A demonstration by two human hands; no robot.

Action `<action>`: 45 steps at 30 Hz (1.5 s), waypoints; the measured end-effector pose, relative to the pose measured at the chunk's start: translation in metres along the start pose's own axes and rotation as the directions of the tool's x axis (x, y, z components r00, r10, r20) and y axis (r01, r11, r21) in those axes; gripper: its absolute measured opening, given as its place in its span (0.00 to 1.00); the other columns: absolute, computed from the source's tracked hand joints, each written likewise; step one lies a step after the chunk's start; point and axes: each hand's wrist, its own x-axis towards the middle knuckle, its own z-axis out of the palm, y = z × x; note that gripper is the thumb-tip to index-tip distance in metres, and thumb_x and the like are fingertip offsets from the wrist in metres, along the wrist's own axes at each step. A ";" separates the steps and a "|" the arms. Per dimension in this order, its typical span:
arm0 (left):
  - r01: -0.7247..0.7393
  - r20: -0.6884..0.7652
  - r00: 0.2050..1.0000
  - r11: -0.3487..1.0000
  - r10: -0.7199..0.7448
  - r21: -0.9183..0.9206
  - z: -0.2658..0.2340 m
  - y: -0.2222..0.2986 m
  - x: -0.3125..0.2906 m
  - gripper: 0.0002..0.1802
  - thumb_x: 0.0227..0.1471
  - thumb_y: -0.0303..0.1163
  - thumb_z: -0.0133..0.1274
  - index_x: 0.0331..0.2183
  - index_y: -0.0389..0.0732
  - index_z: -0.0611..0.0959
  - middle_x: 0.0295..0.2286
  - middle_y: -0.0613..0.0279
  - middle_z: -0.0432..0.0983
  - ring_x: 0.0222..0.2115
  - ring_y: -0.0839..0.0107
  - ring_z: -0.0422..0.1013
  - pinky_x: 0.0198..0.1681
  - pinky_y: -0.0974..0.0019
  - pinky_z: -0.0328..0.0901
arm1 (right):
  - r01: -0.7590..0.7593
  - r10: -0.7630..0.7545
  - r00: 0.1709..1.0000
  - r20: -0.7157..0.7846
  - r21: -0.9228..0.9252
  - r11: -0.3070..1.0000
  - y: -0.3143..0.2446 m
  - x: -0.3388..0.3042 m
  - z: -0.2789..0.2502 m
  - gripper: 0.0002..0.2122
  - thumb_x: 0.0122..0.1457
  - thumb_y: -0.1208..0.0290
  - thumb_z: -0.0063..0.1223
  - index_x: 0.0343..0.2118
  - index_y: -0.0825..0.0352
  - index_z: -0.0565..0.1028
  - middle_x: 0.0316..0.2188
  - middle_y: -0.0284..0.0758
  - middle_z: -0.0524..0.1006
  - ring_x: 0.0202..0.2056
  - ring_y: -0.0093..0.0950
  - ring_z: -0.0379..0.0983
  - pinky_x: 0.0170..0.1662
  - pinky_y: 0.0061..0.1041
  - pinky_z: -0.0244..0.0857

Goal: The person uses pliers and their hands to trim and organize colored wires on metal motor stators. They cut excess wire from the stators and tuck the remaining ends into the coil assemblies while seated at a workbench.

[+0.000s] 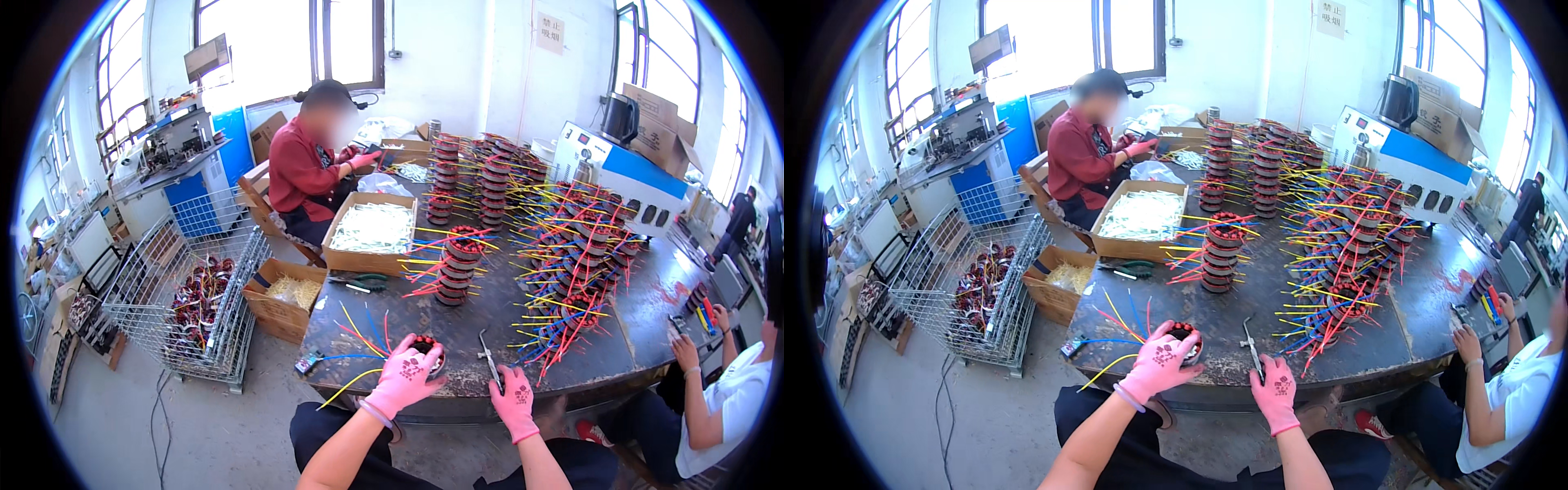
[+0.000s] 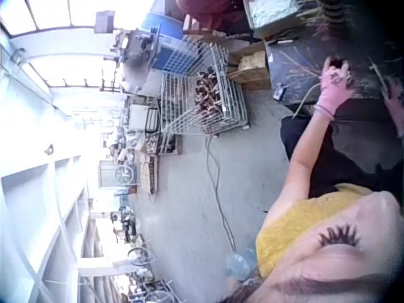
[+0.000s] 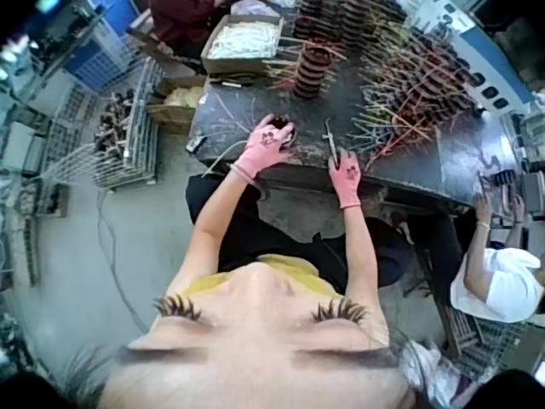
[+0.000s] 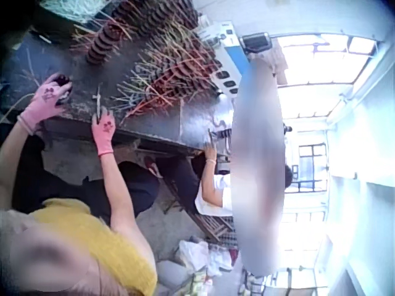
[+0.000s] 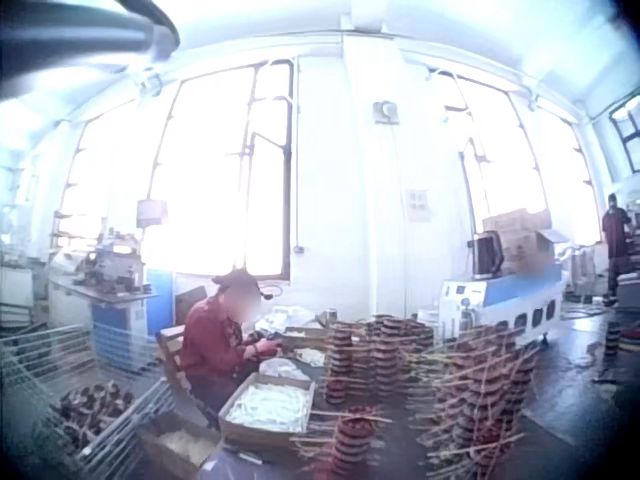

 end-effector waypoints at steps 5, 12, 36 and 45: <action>0.026 0.072 0.997 0.999 -0.024 -0.024 -0.004 0.004 0.001 0.36 0.47 0.52 0.60 0.53 0.40 0.74 0.29 0.53 0.80 0.39 0.56 0.75 0.63 0.54 0.55 | 0.035 -0.039 0.998 -0.058 -0.056 0.998 0.003 -0.006 0.004 0.17 0.55 0.65 0.57 0.47 0.63 0.74 0.39 0.42 0.73 0.42 0.43 0.73 0.45 0.40 0.68; 0.040 0.051 0.998 0.998 -0.038 -0.040 -0.012 0.009 0.006 0.38 0.31 0.42 0.70 0.48 0.45 0.79 0.40 0.52 0.79 0.49 0.53 0.70 0.57 0.52 0.62 | 0.063 -0.062 0.997 -0.055 0.008 0.998 0.004 -0.002 0.016 0.17 0.58 0.60 0.53 0.49 0.62 0.73 0.39 0.40 0.75 0.44 0.40 0.73 0.46 0.35 0.69; -0.010 0.147 0.989 0.997 -0.001 0.076 0.008 -0.016 0.000 0.50 0.28 0.29 0.70 0.58 0.41 0.71 0.36 0.45 0.78 0.53 0.41 0.65 0.61 0.48 0.56 | 0.094 -0.094 0.992 -0.080 0.000 0.996 0.014 -0.003 0.018 0.18 0.56 0.66 0.56 0.48 0.63 0.70 0.41 0.40 0.69 0.43 0.38 0.72 0.43 0.36 0.71; -0.014 0.119 0.993 0.998 0.006 0.065 0.012 -0.019 -0.001 0.50 0.27 0.28 0.70 0.57 0.40 0.71 0.35 0.46 0.78 0.52 0.41 0.66 0.62 0.48 0.55 | 0.101 -0.100 0.989 -0.105 0.009 0.995 0.014 -0.004 0.018 0.18 0.56 0.66 0.55 0.48 0.63 0.70 0.41 0.40 0.70 0.43 0.38 0.72 0.43 0.36 0.70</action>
